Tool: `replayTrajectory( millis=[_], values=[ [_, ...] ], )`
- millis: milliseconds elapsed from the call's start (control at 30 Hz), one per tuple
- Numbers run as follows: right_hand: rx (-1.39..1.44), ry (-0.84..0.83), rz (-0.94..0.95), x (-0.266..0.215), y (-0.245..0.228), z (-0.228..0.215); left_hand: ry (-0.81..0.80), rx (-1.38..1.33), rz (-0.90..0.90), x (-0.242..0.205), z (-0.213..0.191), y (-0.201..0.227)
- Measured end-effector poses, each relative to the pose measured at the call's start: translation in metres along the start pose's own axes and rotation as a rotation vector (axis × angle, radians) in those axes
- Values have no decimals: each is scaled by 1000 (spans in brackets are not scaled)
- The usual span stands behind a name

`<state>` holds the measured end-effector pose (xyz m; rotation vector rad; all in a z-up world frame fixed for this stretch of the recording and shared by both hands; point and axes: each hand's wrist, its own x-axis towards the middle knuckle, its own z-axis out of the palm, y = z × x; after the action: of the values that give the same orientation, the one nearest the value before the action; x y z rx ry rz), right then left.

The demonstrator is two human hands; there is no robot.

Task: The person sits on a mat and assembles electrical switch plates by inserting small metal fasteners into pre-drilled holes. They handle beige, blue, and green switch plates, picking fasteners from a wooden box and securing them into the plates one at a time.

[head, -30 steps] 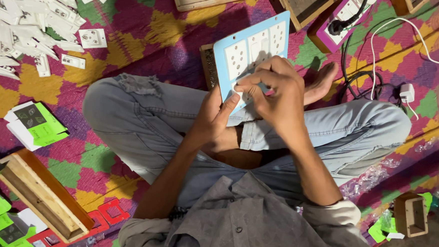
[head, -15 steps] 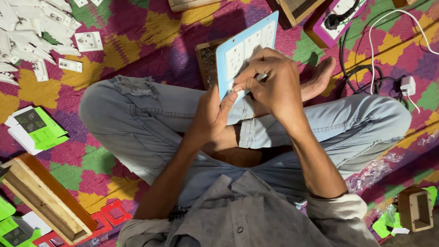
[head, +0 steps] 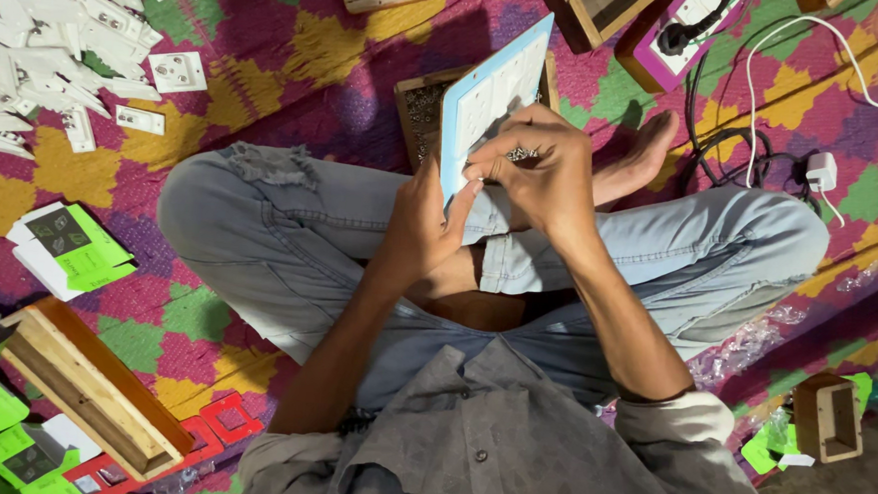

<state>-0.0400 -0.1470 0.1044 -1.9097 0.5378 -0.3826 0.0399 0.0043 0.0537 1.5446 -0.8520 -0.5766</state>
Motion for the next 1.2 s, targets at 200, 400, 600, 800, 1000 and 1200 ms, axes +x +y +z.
replayTrajectory(
  millis=[200,400,600,800,1000,1200],
  values=[
    [-45,28,24,-2,2,4,16,-32,3,0,-2,2],
    [-13,16,-5,-9,-3,2,28,-15,2,0,-2,5],
    [-32,36,-23,-5,-1,-1,22,9,68,0,-1,2],
    [4,28,21,-5,2,-1,8,25,78,-2,-1,3],
    [-1,32,-44,-7,10,2,-4,42,64,0,-1,3],
    [13,31,-45,-6,11,2,20,80,85,0,0,1]
  ],
)
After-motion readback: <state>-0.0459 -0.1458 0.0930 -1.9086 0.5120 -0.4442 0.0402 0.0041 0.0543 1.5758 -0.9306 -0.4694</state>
